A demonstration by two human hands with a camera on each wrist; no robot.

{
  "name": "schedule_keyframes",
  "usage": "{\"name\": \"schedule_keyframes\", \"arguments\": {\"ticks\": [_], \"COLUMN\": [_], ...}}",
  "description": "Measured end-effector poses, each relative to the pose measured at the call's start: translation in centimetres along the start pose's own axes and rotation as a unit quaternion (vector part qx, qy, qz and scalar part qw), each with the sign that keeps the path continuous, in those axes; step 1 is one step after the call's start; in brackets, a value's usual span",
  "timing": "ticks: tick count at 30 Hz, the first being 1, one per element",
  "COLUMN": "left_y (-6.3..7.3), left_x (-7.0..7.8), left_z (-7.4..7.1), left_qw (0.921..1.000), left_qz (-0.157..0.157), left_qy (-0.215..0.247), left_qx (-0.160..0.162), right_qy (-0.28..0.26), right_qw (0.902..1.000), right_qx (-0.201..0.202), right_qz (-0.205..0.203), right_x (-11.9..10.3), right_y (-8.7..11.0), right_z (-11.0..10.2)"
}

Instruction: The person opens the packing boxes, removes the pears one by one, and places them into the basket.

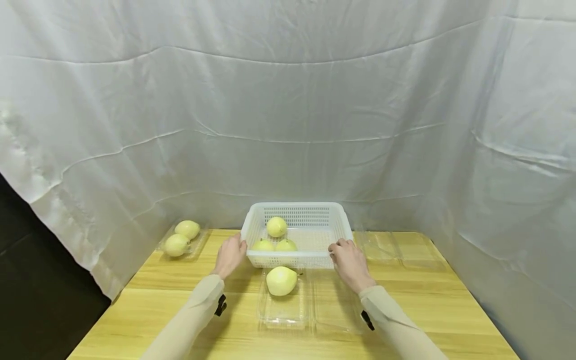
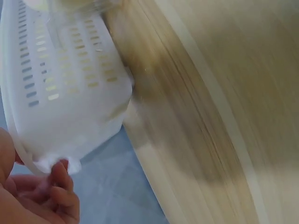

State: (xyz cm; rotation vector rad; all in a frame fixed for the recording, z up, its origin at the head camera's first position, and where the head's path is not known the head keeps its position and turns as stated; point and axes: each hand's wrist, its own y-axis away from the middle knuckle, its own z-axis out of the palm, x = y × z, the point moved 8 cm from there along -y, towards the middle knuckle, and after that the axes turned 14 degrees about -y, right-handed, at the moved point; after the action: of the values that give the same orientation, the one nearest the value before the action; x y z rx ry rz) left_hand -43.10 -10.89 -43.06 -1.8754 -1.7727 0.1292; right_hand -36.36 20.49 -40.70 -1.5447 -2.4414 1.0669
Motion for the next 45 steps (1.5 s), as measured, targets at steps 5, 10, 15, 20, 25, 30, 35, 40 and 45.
{"name": "schedule_keyframes", "arguments": {"ticks": [5,10,15,20,25,30,35,40,45], "left_y": [-0.1,0.0,-0.1,0.0,0.1,0.0,-0.1,-0.1,-0.3], "left_x": [-0.7,-1.1,-1.2,-1.2,-0.7,-0.5,-0.5,-0.8,-1.0], "left_z": [0.5,1.2,1.9,2.6,2.8,2.7,2.6,2.7,2.7], "left_qw": [0.9995,0.9973,0.9946,0.9892,0.9838,0.9825,0.9821,0.9816,0.9797], "left_qz": [-0.010,-0.023,-0.024,-0.036,-0.041,-0.042,-0.046,-0.054,-0.059], "left_qy": [-0.001,0.019,0.049,0.074,0.082,0.072,0.062,0.055,0.058], "left_qx": [-0.031,-0.067,-0.088,-0.122,-0.154,-0.166,-0.171,-0.175,-0.183], "right_qy": [0.016,0.011,-0.007,-0.042,-0.088,-0.125,-0.137,-0.129,-0.133], "right_qw": [0.9997,0.9991,0.9988,0.9948,0.9878,0.9771,0.9613,0.9538,0.9478], "right_qx": [0.006,0.007,-0.020,-0.091,-0.126,-0.164,-0.224,-0.246,-0.272], "right_qz": [-0.016,-0.041,-0.044,-0.017,-0.026,-0.053,-0.084,-0.114,-0.099], "right_x": [-0.9,-2.0,-3.3,-4.3,-5.5,-7.0,-8.6,-9.9,-10.1], "right_y": [-0.1,0.2,0.6,1.2,0.9,0.2,-0.1,-0.3,-0.6], "right_z": [0.2,0.8,2.1,4.1,5.3,6.0,7.5,8.7,9.6]}}
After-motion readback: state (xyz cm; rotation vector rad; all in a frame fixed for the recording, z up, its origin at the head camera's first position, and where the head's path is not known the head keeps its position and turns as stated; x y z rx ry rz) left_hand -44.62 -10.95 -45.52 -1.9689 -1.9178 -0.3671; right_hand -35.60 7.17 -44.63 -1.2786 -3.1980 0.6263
